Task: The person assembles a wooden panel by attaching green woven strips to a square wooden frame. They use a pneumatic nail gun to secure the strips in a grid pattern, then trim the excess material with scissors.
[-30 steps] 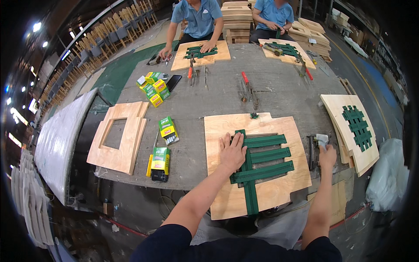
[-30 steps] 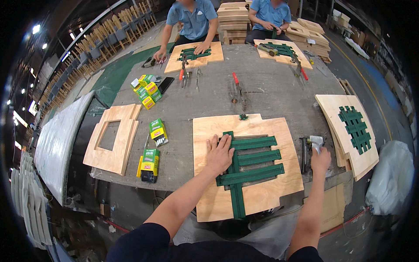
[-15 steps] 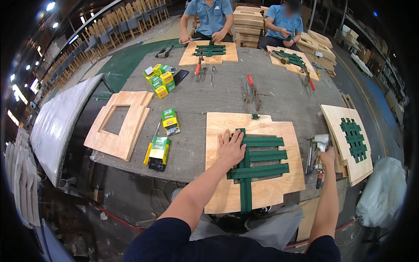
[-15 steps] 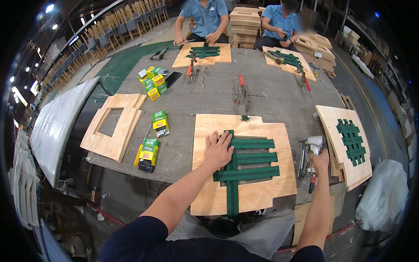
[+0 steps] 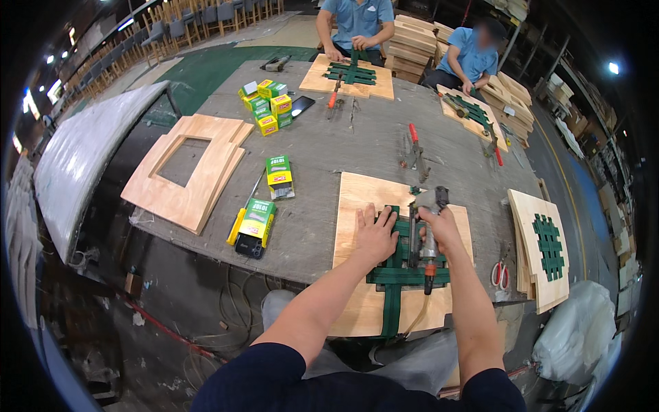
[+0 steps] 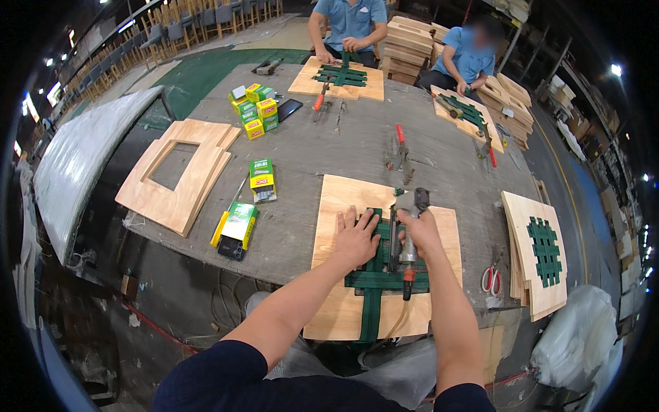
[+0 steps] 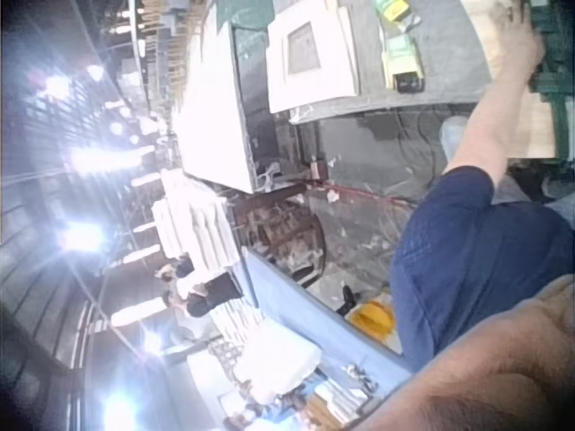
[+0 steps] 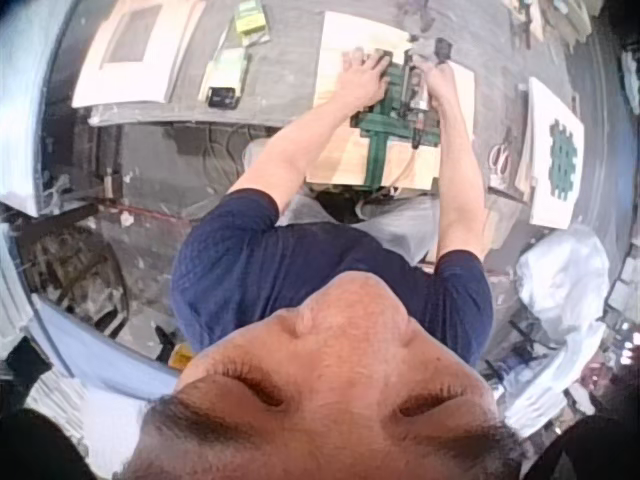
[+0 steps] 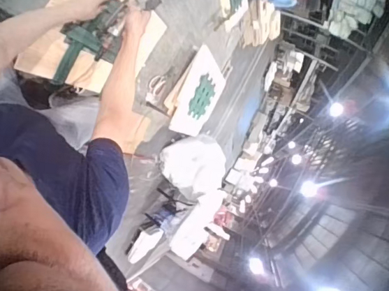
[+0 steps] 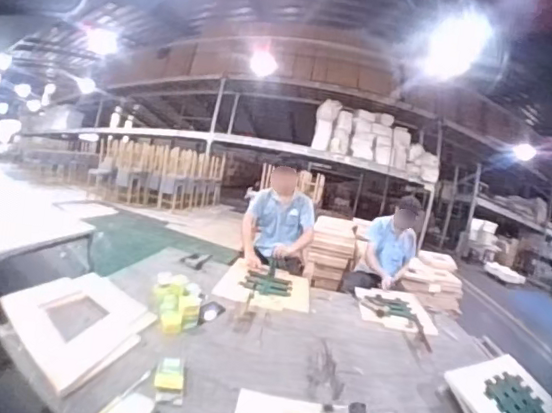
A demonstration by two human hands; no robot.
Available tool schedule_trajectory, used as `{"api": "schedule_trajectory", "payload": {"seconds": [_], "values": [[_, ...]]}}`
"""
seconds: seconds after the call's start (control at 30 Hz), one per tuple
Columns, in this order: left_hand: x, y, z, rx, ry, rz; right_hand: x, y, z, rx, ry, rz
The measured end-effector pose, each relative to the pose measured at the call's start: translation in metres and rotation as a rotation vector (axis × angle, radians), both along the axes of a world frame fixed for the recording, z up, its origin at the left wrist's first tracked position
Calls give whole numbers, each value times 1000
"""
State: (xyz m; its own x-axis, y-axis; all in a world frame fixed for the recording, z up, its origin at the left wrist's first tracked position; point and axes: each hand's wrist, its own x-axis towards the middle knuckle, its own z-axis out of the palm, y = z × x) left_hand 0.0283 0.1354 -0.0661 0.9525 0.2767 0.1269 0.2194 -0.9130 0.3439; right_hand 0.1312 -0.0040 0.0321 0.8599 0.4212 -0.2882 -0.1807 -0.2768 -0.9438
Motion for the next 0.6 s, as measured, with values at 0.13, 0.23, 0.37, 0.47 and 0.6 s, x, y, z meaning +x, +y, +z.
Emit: {"api": "schedule_trajectory", "payload": {"seconds": [0.13, 0.23, 0.37, 0.47, 0.6], "values": [[-3, 4, 0, 4, -7, 3, 6, 35, -16, -94, 12, 33], [-4, 7, -2, 7, -9, 3, 7, 44, -25, -156, 9, 43], [-5, 2, -11, -34, -124, -13, 12, 40, -34, -210, -54, 101], [-3, 10, -17, -51, -177, -12, 9, 50, -30, -204, -83, 116], [-6, 19, -17, -70, -199, -28, 1, 62, -27, -166, -107, 126]]}}
